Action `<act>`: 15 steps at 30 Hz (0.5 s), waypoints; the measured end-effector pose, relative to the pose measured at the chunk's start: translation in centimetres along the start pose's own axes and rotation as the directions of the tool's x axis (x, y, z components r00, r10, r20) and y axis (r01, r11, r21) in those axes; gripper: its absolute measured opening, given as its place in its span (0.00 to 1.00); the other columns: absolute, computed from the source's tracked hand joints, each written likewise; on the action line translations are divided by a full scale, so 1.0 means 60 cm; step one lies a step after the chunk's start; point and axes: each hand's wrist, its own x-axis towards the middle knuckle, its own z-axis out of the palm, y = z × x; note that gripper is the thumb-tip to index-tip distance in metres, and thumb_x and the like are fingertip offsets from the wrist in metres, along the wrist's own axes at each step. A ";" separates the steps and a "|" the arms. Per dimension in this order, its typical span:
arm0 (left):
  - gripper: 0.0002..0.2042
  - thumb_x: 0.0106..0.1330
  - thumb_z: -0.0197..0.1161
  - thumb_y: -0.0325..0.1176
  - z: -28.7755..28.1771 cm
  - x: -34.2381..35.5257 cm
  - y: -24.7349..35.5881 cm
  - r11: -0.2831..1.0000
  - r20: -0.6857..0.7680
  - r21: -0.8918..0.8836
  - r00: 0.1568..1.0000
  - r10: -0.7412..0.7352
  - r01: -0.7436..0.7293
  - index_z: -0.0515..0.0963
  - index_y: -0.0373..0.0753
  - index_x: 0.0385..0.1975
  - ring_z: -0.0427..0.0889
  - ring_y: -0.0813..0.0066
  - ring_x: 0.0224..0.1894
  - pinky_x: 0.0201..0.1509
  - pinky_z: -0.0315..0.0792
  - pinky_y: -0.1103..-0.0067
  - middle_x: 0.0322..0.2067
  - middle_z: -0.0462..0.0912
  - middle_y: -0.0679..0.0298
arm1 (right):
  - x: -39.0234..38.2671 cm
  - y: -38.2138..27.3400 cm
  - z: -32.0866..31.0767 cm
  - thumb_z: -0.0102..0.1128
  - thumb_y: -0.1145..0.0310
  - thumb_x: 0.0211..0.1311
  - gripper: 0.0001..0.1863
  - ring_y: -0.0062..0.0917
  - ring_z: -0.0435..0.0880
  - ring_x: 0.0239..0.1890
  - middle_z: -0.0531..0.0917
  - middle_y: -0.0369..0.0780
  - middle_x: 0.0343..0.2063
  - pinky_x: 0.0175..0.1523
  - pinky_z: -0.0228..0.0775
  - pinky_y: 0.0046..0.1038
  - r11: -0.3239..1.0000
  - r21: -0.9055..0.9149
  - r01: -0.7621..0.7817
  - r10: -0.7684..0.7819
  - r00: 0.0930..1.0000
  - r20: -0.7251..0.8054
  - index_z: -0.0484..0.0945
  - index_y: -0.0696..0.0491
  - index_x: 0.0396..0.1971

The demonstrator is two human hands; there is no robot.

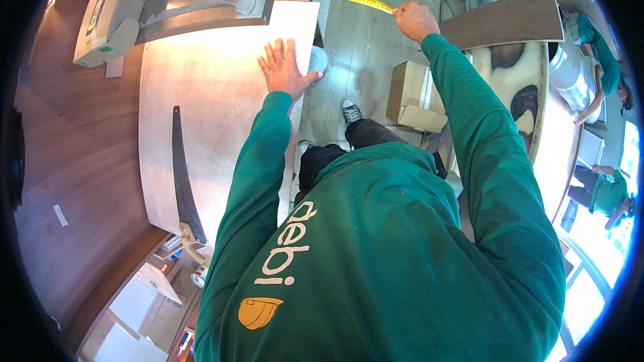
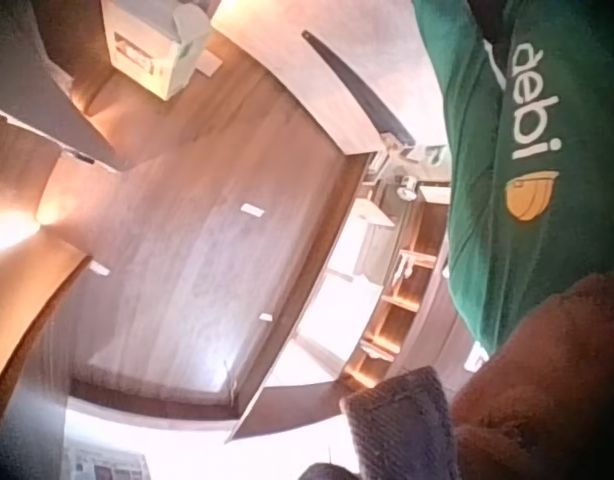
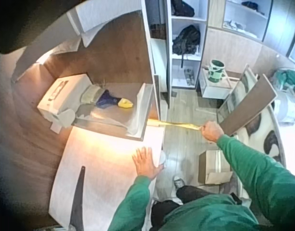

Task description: The person saws a wooden board with a handsaw and then uses a tape measure to measure and mark dimensions on a larger wooden panel.

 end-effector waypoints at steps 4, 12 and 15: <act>0.59 0.47 0.77 0.63 0.000 0.001 -0.006 1.000 0.014 0.002 1.000 -0.016 0.016 0.56 0.41 0.77 0.38 0.36 0.80 0.78 0.33 0.42 0.76 0.50 0.46 | -0.007 -0.021 -0.014 0.53 0.53 0.71 0.19 0.50 0.86 0.47 0.87 0.51 0.43 0.56 0.77 0.48 1.000 -0.001 -0.007 0.007 1.000 0.014 0.87 0.50 0.43; 0.59 0.48 0.77 0.63 -0.011 0.000 0.005 0.999 0.056 0.021 0.997 -0.050 0.049 0.54 0.43 0.78 0.39 0.41 0.81 0.80 0.35 0.44 0.78 0.51 0.49 | -0.011 -0.020 -0.027 0.53 0.56 0.70 0.19 0.52 0.85 0.47 0.87 0.52 0.42 0.56 0.76 0.49 0.998 -0.011 0.068 -0.068 0.997 0.032 0.87 0.54 0.41; 0.59 0.46 0.78 0.62 -0.003 -0.002 -0.004 0.999 0.004 0.000 0.999 -0.037 0.037 0.56 0.42 0.77 0.42 0.39 0.80 0.80 0.35 0.44 0.76 0.53 0.47 | -0.011 -0.029 -0.030 0.54 0.56 0.70 0.19 0.52 0.85 0.46 0.87 0.52 0.42 0.55 0.77 0.49 0.998 -0.023 0.057 -0.056 0.998 0.037 0.87 0.54 0.41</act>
